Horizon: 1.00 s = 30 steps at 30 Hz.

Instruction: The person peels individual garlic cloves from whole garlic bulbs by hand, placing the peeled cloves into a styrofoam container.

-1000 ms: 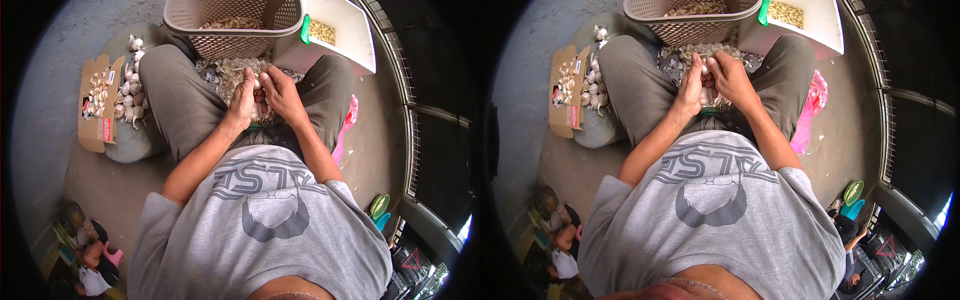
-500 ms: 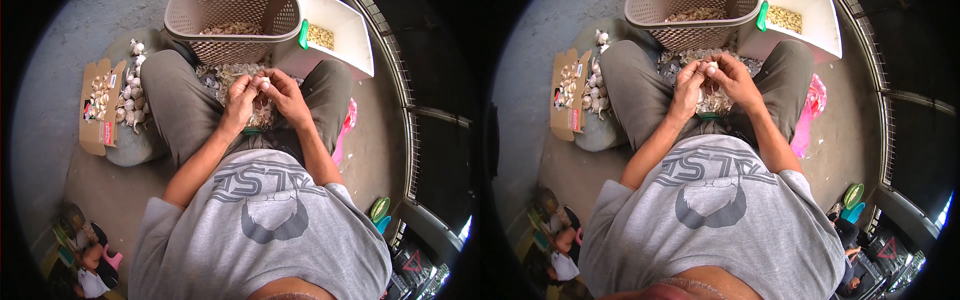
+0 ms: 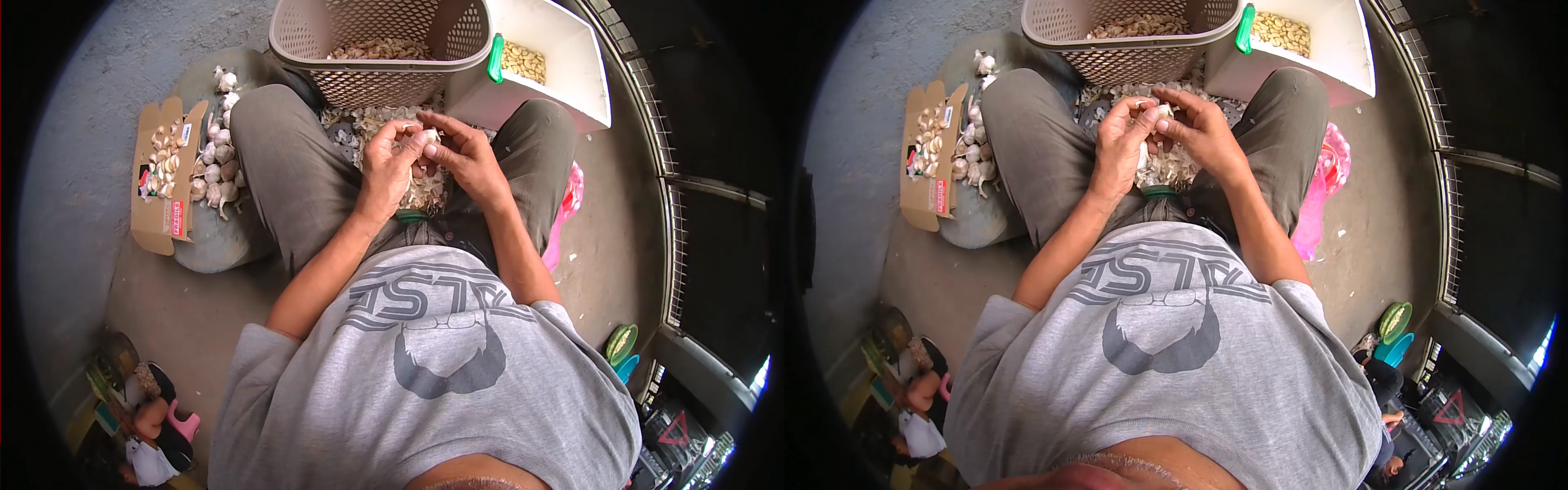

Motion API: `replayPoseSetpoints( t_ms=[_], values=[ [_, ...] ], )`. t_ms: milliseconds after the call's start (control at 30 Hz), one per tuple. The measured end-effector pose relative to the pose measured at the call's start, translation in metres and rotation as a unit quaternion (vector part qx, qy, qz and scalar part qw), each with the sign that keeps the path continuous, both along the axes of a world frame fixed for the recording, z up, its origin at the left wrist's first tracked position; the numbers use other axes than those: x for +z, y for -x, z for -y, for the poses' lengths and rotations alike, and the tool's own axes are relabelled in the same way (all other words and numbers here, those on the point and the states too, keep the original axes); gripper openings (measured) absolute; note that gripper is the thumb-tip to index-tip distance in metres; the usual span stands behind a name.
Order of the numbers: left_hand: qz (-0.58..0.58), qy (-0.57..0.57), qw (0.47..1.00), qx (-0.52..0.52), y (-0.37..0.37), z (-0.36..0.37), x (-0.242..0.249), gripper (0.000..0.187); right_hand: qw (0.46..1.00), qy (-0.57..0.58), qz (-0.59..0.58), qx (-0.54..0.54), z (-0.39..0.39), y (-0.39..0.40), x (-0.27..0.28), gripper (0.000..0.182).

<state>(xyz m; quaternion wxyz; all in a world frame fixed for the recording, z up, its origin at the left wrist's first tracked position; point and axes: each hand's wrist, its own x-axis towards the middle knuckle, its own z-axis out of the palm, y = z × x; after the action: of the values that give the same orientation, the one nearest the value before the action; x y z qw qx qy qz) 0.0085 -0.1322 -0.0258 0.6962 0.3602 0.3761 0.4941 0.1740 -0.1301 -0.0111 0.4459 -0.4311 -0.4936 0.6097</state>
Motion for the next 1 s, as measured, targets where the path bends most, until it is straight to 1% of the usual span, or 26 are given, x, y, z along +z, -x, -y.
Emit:
replayPoseSetpoints(
  t_ms=[133,233,333,433,533,633,733,833,933,1000],
  values=[
    [-0.012,0.0,1.0,-0.008,0.002,0.0,0.003,0.027,0.998,0.007,0.006,-0.058,0.002,0.005,0.007,0.045],
    [-0.065,-0.038,0.997,0.001,-0.002,0.001,0.004,0.025,0.997,0.003,0.065,-0.04,0.0,0.0,-0.001,0.037],
    [-0.057,-0.051,0.997,0.019,-0.003,-0.001,-0.008,0.022,0.986,-0.007,0.164,-0.037,0.002,0.002,0.004,0.031],
    [-0.081,-0.052,0.995,0.002,0.001,-0.002,-0.014,0.022,0.984,0.0,0.178,-0.017,0.004,0.004,0.004,0.028],
    [-0.097,-0.046,0.994,-0.007,0.0,-0.003,-0.013,0.021,0.979,-0.094,0.172,-0.047,0.005,0.007,-0.003,0.028],
    [-0.147,-0.073,0.986,-0.036,0.001,-0.002,-0.007,0.019,0.958,-0.062,0.279,-0.023,0.002,-0.001,0.009,0.028],
    [-0.193,-0.096,0.976,-0.034,0.0,-0.002,-0.006,0.018,0.97,-0.108,0.212,-0.046,0.007,0.005,0.013,0.026],
    [-0.079,-0.049,0.994,-0.055,0.002,-0.002,-0.012,0.015,0.961,-0.113,0.251,-0.019,0.007,0.0,0.014,0.026],
    [0.05,0.058,0.993,-0.094,0.008,0.001,-0.014,0.02,0.969,-0.074,0.237,0.0,0.006,-0.002,0.016,0.026],
    [0.05,0.046,0.995,-0.078,0.006,0.003,-0.014,0.019,0.979,-0.05,0.198,0.0,0.007,0.002,0.015,0.025]
  ],
)
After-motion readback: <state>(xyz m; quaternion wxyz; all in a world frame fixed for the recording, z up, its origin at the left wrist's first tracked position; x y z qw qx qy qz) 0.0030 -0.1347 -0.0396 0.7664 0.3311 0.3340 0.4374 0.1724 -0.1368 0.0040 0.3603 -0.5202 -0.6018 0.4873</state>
